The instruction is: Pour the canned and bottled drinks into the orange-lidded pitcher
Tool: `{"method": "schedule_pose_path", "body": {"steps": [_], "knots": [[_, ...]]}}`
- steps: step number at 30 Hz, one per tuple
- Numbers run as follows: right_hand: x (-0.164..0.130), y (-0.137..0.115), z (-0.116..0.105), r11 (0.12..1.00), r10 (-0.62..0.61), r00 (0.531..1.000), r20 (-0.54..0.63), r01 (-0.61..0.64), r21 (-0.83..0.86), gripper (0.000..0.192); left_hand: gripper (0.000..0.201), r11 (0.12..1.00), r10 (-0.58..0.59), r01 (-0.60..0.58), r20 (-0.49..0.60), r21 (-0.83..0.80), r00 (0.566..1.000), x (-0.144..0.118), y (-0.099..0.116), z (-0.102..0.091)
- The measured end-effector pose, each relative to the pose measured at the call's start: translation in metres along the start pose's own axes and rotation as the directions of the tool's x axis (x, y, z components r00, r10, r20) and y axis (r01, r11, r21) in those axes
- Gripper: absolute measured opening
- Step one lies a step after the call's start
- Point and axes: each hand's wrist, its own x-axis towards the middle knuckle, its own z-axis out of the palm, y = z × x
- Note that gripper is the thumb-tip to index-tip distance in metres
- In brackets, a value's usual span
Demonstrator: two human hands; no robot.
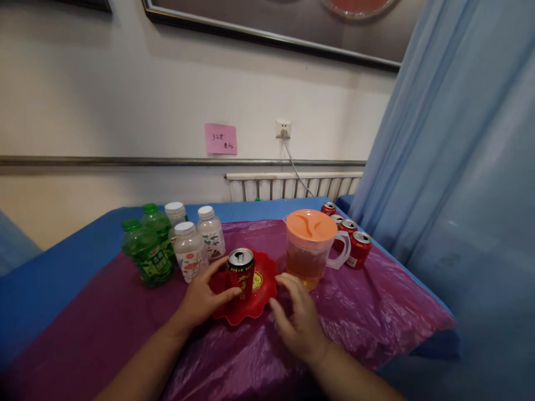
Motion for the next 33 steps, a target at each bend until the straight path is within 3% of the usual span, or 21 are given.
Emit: {"method": "schedule_pose_path", "body": {"steps": [4, 7, 18, 22, 28, 33], "knots": [[0.010, -0.011, 0.037, 0.989, 0.116, 0.987, 0.111, -0.125, 0.081, 0.073, 0.074, 0.998, 0.064, -0.064, 0.037, 0.012, 0.997, 0.000, 0.001, -0.002], [0.018, -0.015, 0.051, 0.973, 0.163, 0.978, 0.131, -0.181, 0.140, 0.083, 0.075, 0.995, 0.094, -0.095, 0.046, 0.028, 0.995, 0.001, 0.002, -0.004], [0.024, -0.026, 0.041, 0.950, 0.254, 0.959, 0.126, -0.272, 0.154, 0.091, 0.076, 0.985, 0.162, -0.168, 0.132, 0.035, 0.978, 0.001, -0.003, 0.002], [0.031, -0.034, 0.040, 0.939, 0.289, 0.951, 0.115, -0.305, 0.162, 0.083, 0.073, 0.977, 0.205, -0.212, 0.164, 0.030, 0.965, 0.001, -0.010, 0.004], [0.022, -0.044, 0.016, 0.958, 0.237, 0.970, 0.056, -0.243, 0.153, 0.074, 0.090, 0.984, 0.170, -0.157, 0.199, -0.078, 0.965, -0.005, -0.002, 0.003], [-0.016, -0.030, -0.041, 0.982, 0.175, 0.984, -0.022, -0.173, 0.075, 0.076, 0.074, 0.984, 0.063, -0.068, -0.034, -0.166, 0.997, -0.010, 0.008, 0.006]]}}
